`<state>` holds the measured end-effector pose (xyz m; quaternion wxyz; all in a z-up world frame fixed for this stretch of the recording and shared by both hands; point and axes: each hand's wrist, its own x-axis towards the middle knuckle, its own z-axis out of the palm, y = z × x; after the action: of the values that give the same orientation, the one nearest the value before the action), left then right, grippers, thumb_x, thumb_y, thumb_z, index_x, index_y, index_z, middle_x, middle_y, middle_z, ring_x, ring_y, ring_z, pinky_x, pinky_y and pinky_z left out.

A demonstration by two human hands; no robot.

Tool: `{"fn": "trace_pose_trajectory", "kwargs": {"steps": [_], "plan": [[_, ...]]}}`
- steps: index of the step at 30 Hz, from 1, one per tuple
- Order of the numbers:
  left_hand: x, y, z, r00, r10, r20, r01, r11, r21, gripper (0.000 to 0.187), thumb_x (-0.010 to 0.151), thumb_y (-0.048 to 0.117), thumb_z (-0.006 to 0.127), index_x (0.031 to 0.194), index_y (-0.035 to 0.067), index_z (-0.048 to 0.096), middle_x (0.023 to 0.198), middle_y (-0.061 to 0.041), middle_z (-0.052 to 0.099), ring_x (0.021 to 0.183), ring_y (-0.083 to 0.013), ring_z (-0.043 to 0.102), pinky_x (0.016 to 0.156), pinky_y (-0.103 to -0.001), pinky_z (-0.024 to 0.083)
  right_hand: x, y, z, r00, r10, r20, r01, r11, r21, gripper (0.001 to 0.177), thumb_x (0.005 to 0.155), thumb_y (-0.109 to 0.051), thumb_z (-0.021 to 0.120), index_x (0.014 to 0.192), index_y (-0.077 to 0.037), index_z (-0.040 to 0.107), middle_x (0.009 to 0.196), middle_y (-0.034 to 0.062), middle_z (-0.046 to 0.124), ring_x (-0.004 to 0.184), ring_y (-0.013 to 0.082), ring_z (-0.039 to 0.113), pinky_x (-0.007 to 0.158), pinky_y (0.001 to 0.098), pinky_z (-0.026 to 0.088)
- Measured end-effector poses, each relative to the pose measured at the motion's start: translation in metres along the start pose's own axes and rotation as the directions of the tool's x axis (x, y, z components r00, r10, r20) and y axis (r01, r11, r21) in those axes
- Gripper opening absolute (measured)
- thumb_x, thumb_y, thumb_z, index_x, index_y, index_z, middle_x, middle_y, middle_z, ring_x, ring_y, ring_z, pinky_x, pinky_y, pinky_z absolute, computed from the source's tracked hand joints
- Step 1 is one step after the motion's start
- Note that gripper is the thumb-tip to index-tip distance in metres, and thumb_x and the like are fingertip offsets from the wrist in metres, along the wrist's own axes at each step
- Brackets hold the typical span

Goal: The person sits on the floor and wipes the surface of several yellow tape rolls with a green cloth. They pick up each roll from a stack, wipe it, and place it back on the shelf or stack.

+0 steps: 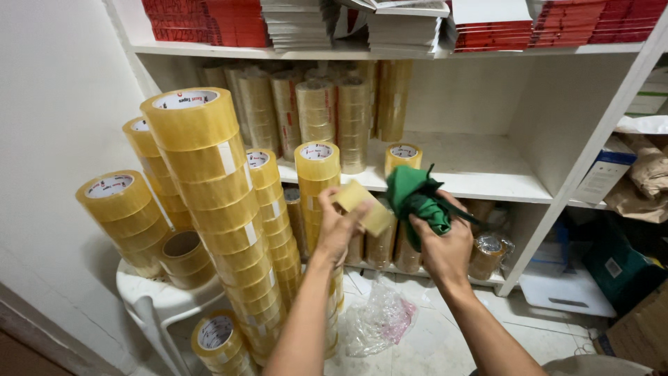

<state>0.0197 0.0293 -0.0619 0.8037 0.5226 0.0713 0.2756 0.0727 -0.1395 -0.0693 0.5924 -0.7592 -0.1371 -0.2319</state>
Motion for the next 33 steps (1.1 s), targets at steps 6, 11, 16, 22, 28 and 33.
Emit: {"fn": "trace_pose_trajectory", "kwargs": {"steps": [6,11,16,22,28,33], "plan": [[0.031,-0.035,-0.011,0.979,-0.098,-0.179,0.016,0.913,-0.409,0.126,0.083,0.056,0.077,0.158,0.010,-0.014,0.154,-0.041,0.018,0.132,-0.0555,0.048,0.111,-0.062,0.042,-0.011,0.017,0.017,0.992,-0.118,0.055,0.120,0.992,-0.035,0.066,0.068,-0.023,0.089,0.130,-0.018,0.068,0.125,0.0123,0.067,0.124,0.0347,0.062,0.110,0.0458,0.046],[-0.004,0.005,0.007,0.988,-0.152,0.002,0.150,0.970,-0.189,0.114,0.074,0.064,0.080,0.152,0.007,0.019,0.154,-0.036,0.021,0.142,-0.0606,0.027,0.113,-0.076,0.024,-0.006,0.015,0.011,0.989,-0.149,-0.014,0.149,0.989,-0.009,0.062,0.077,-0.018,0.085,0.134,-0.007,0.062,0.128,0.0210,0.064,0.128,0.0410,0.058,0.113,0.0505,0.041],[-0.016,0.025,0.027,0.979,-0.201,-0.029,0.196,0.971,-0.137,0.121,0.074,0.069,0.072,0.162,0.008,0.015,0.163,-0.031,0.013,0.147,-0.0608,0.015,0.115,-0.077,0.012,-0.014,0.006,0.016,0.992,-0.126,-0.006,0.126,0.992,0.009,0.064,0.073,-0.015,0.087,0.132,-0.007,0.065,0.127,0.0215,0.066,0.128,0.0394,0.058,0.114,0.0505,0.040],[-0.020,0.031,0.029,0.968,-0.240,-0.080,0.219,0.954,-0.206,0.114,0.081,0.058,0.074,0.163,0.007,0.013,0.160,-0.031,0.022,0.144,-0.0575,0.030,0.116,-0.069,0.027,-0.018,0.028,0.028,0.974,-0.170,0.149,0.138,0.968,0.208,0.055,0.074,-0.012,0.087,0.127,-0.010,0.069,0.123,0.0173,0.070,0.122,0.0378,0.064,0.109,0.0512,0.047],[-0.012,0.009,0.009,0.976,-0.215,0.013,0.215,0.976,0.048,0.096,0.080,0.049,0.083,0.153,0.007,0.037,0.143,-0.025,0.048,0.131,-0.0533,0.048,0.107,-0.070,0.037,-0.013,0.025,0.023,0.792,-0.592,0.149,0.611,0.762,-0.215,0.052,0.082,-0.014,0.079,0.132,-0.019,0.069,0.131,0.0076,0.063,0.119,0.0304,0.066,0.101,0.0405,0.053],[0.014,-0.022,-0.014,0.991,-0.130,0.017,0.114,0.918,0.379,0.062,0.076,0.057,0.086,0.118,0.016,0.065,0.106,-0.009,0.068,0.102,-0.0227,0.066,0.090,-0.042,0.054,-0.023,-0.032,0.015,0.946,0.212,0.245,-0.263,0.944,0.197,0.072,0.076,-0.008,0.086,0.140,-0.010,0.056,0.120,0.0270,0.067,0.115,0.0415,0.067,0.098,0.0530,0.054]]}}
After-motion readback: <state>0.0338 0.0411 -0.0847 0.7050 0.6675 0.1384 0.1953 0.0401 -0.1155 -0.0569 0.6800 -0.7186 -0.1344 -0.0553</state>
